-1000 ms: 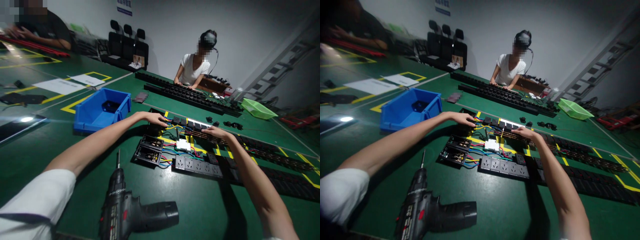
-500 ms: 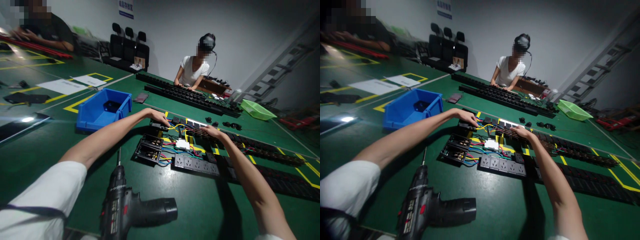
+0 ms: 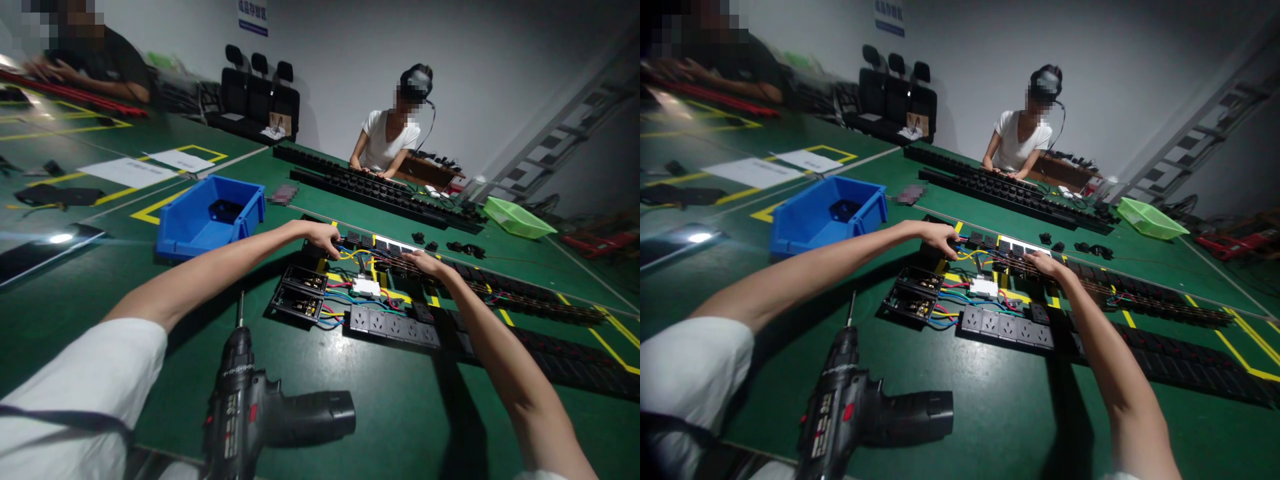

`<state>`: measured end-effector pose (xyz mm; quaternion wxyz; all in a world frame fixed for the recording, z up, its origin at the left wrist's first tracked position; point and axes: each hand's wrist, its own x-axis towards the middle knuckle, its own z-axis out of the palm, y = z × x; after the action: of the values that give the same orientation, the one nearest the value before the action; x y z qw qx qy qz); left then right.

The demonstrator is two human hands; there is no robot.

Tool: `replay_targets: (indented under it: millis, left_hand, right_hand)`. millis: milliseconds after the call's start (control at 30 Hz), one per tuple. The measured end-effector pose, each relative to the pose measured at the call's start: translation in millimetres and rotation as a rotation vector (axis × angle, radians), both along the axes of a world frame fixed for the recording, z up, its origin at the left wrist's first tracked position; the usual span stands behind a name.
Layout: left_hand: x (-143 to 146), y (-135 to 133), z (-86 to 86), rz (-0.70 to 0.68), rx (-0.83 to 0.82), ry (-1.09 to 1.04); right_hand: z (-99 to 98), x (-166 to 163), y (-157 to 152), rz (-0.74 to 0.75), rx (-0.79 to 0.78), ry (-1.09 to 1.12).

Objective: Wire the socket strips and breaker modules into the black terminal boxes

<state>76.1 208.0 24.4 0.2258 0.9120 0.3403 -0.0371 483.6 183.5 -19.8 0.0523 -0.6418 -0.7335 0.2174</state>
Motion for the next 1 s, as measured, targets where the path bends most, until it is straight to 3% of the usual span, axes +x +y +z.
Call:
replay_targets:
  millis: [400, 700, 1000]
  left_hand:
    - [-5, -7, 0.3, 0.035, -0.071, -0.065]
    - [-17, -9, 1.0, 0.021, -0.195, -0.136]
    - [-19, -11, 8.0, 0.124, -0.22, -0.194]
  right_hand:
    - [0.1, 0, -8, -0.012, -0.009, 0.002]
    - [9.0, -4, -20, -0.037, 0.063, 0.029]
    - [17.2, -7, -22, -0.089, 0.175, 0.021]
